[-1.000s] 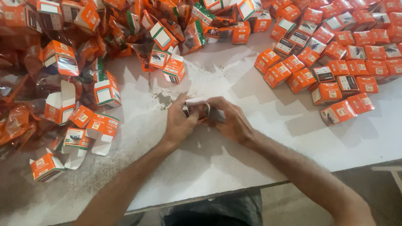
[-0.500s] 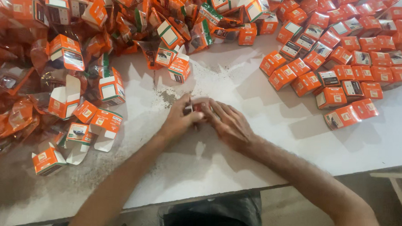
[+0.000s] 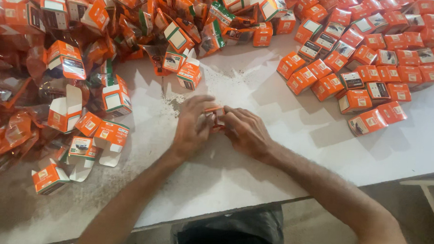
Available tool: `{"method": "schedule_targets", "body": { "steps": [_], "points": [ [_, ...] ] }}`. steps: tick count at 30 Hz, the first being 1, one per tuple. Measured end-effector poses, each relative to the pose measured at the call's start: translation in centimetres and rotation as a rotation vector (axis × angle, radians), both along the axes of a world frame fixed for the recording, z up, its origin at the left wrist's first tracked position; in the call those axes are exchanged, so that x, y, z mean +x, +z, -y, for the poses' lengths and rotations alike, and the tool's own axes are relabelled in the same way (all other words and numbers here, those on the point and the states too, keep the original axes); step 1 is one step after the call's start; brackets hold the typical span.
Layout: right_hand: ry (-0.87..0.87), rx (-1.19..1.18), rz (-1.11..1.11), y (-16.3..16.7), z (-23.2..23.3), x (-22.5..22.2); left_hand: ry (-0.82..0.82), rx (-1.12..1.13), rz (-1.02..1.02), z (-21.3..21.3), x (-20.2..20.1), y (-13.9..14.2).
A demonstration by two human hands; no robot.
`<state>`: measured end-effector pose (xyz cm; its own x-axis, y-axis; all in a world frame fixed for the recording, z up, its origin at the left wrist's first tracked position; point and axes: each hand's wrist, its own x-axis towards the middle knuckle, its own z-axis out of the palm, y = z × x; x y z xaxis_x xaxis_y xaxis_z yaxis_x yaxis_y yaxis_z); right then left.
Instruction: The person folds small flat cardboard boxes into open boxes at a table covered with piles of orange boxes and plastic-wrapped items. They pick up a flat box, press and fold its flaps and sides to shape it, then set the finished box onto the pile and reach for the next one, repeating this cycle throughout the clip.
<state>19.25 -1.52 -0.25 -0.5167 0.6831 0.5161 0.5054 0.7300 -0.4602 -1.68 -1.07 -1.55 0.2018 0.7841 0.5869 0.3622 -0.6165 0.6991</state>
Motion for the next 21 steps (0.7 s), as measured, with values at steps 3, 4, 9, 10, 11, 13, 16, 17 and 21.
{"method": "schedule_targets", "body": {
  "steps": [3, 4, 9, 10, 11, 13, 16, 17, 21],
  "points": [
    [-0.02, -0.07, -0.064, -0.4, -0.2, 0.0, -0.174, -0.075, -0.01, 0.9, -0.7, 0.9],
    [-0.016, -0.073, -0.086, -0.6, -0.3, 0.2, -0.185, 0.034, -0.1, 1.1, -0.9, 1.1],
    [-0.045, -0.085, -0.058, -1.4, -0.7, 0.4, -0.113, 0.126, -0.161, 1.0, -0.7, 1.3],
    [-0.047, -0.088, -0.052, -1.5, -0.7, 0.4, -0.128, 0.07, -0.11, 1.0, -0.6, 1.2],
    [-0.048, -0.091, -0.047, -1.6, -0.7, 0.4, -0.141, 0.013, -0.059, 0.9, -0.6, 1.1],
    [-0.031, -0.047, -0.071, -1.8, -0.9, 0.4, -0.123, 0.122, -0.105, 0.8, -0.5, 1.0],
    [-0.052, -0.105, -0.043, -2.1, -0.9, 0.7, -0.124, 0.247, -0.242, 0.8, -0.7, 1.1],
    [-0.064, -0.144, -0.024, -2.2, -0.8, 0.7, -0.127, 0.283, -0.3, 0.8, -0.8, 1.1],
    [0.073, 0.005, -0.077, -1.8, -1.0, 0.7, -0.14, 0.298, -0.4, 1.2, -1.1, 1.1]
  ]
}}
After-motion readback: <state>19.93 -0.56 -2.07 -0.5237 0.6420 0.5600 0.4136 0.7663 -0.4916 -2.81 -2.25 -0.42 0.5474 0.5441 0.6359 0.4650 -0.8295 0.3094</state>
